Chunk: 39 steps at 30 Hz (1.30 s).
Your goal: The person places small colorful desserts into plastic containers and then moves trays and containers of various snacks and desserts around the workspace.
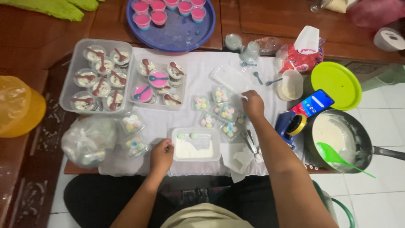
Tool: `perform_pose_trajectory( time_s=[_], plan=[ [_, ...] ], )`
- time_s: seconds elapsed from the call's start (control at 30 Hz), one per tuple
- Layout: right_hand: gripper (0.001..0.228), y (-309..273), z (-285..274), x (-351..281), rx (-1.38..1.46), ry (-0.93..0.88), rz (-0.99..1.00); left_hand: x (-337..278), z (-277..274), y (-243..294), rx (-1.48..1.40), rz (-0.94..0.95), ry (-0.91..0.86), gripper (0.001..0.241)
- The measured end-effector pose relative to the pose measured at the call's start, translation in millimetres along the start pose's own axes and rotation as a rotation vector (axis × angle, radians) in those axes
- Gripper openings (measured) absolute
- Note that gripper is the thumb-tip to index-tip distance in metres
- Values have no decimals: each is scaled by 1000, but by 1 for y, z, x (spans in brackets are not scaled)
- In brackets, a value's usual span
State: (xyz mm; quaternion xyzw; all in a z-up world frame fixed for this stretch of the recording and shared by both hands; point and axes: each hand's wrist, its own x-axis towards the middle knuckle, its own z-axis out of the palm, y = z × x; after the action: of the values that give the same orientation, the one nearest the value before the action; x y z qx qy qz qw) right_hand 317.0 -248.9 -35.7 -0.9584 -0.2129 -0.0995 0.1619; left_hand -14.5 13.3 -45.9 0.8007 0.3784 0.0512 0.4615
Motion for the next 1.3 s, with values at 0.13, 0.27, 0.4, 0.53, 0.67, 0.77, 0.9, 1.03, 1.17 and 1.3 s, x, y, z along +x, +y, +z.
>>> perform_pose_trajectory(
  time_s=[0.13, 0.27, 0.4, 0.53, 0.67, 0.77, 0.9, 1.03, 1.17, 1.3],
  plan=[
    [21, -16, -18, -19, 173, 6, 121, 5, 2, -7, -2, -4, -10, 26],
    [19, -34, -38, -46, 360, 49, 218, 3, 0, 0, 14, 15, 0, 27],
    [17, -35, -35, -76, 473, 85, 329, 7, 4, -15, 7, -7, -6, 29],
    [18, -27, -24, -93, 431, 43, 346, 9, 8, -16, -1, 23, 10, 29],
    [32, -24, -12, -83, 320, -75, 337, 13, 17, -27, 6, 51, 16, 28],
    [37, -35, -11, -72, 303, -117, 366, 7, 15, -22, 13, 60, 32, 30],
    [50, -53, -8, -61, 286, -196, 459, -2, 1, -5, 59, 103, 57, 36],
    [47, -36, 32, -62, 602, -120, 575, -25, -20, 30, 182, 405, 235, 47],
    [38, -57, 16, -77, 769, 44, 585, -27, -9, 61, -3, 593, 200, 42],
    [31, -100, -13, -112, 1033, 35, 588, -14, 29, 89, -666, 132, -246, 77]
  ],
)
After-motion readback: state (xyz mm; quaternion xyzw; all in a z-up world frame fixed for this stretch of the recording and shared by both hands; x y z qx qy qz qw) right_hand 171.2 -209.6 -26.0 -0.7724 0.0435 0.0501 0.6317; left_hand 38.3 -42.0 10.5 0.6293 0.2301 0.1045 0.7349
